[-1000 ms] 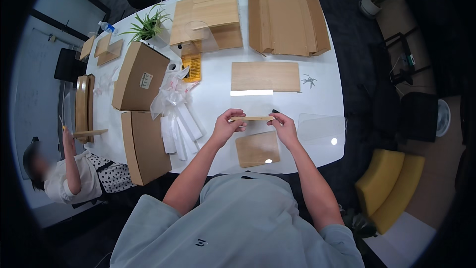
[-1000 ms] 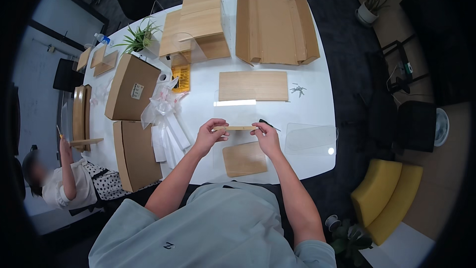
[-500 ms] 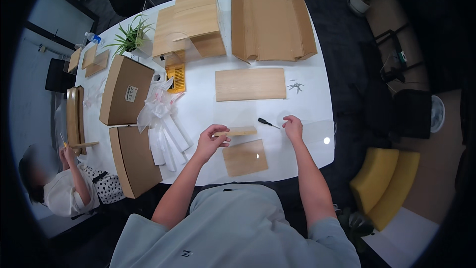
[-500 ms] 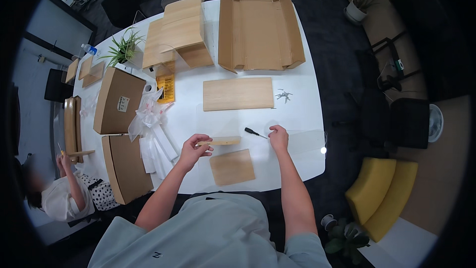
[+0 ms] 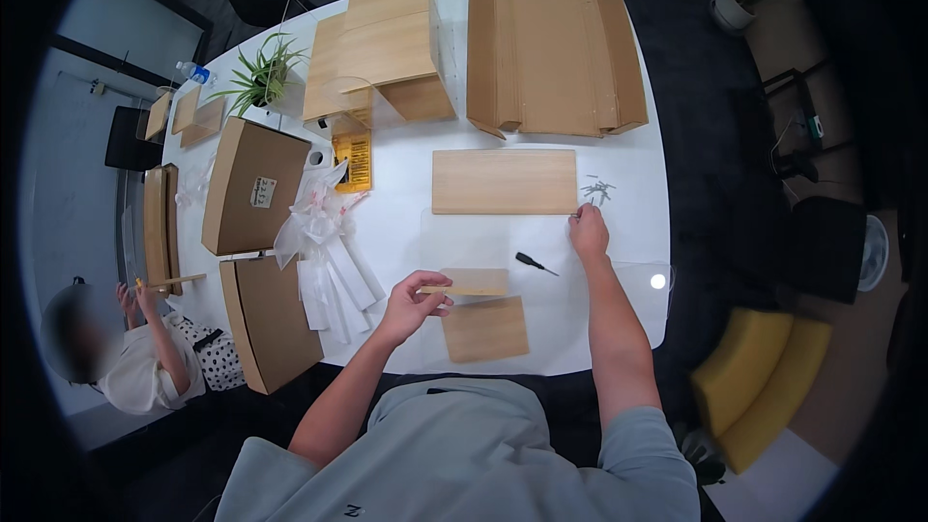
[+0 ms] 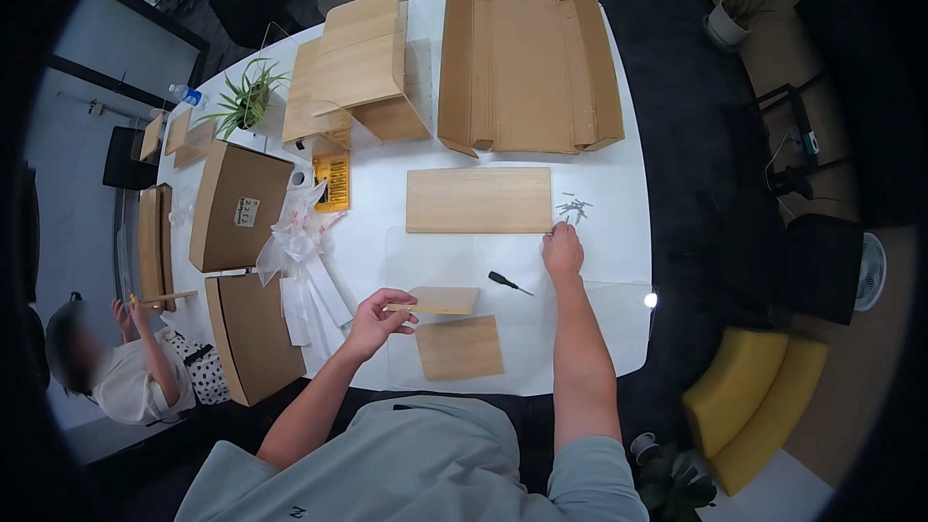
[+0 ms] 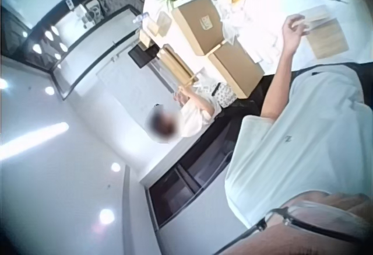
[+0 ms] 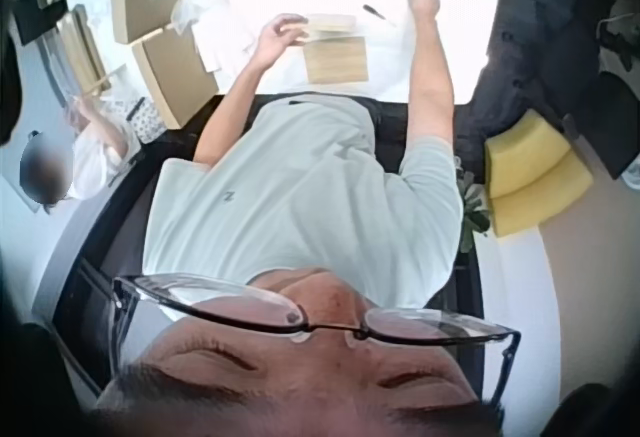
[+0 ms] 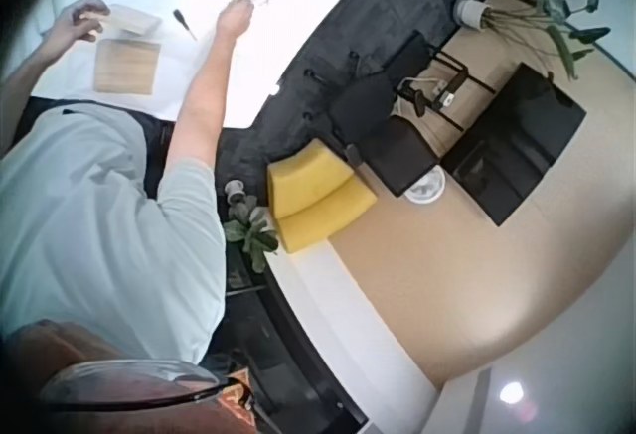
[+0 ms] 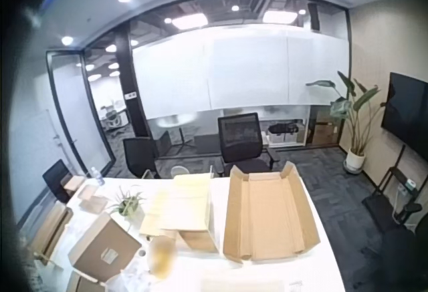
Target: The person assembles small wooden components on a white table, using a screwdriver to tighten screws into pre-drilled holes. They handle wooden pieces, screws, and a screwdriver, working methodically to join parts together.
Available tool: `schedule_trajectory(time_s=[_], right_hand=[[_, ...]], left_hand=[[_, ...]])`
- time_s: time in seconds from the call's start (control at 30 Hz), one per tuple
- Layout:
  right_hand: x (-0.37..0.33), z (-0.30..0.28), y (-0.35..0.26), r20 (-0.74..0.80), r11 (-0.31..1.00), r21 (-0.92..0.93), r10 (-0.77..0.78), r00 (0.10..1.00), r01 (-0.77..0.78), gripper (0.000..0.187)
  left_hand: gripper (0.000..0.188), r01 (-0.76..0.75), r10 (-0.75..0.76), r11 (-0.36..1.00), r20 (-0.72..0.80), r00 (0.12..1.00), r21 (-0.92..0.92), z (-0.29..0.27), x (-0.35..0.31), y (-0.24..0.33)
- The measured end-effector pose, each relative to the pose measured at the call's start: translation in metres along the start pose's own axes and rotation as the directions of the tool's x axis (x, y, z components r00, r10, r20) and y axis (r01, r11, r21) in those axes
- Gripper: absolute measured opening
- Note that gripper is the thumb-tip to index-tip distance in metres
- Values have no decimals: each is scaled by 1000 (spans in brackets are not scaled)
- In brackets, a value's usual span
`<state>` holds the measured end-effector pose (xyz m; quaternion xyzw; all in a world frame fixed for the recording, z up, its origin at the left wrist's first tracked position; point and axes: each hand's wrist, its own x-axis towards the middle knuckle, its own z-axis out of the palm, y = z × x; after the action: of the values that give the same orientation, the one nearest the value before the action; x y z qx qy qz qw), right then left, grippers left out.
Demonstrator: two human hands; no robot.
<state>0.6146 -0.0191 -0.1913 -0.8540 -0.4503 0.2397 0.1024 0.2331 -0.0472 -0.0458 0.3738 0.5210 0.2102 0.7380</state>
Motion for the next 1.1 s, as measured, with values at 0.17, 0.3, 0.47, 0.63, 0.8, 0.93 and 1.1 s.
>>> schedule_trajectory(time_s=[0.17,0.3,0.47,0.63,0.8,0.93,1.1], right_hand=[[-8,0,17,15,996,-80,-25,1000,26,20],[-42,-11,15,-65,959,283,0,998,18,16],[-132,-61,-51,110,633,768,19,994,-97,12],[-181,-55,-91,-20,668,732,-178,984,136,9],[-203,-68,-135,-29,815,472,-366,930,336,7],[-207,-62,-144,-96,822,312,-471,877,476,7],[-211,-61,-150,-96,823,182,-529,843,538,7]], left_hand=[[27,-6,6,999,5,1000,36,1,0,2],[26,-14,14,999,-4,1000,52,3,1,3],[26,-30,31,998,-19,999,64,4,2,1],[27,-86,87,995,-30,996,43,8,2,1],[29,-104,102,994,-47,994,-35,10,1,-5],[30,-114,111,991,-48,993,-69,8,1,-10],[30,-138,137,987,-29,990,-79,6,2,-15]])
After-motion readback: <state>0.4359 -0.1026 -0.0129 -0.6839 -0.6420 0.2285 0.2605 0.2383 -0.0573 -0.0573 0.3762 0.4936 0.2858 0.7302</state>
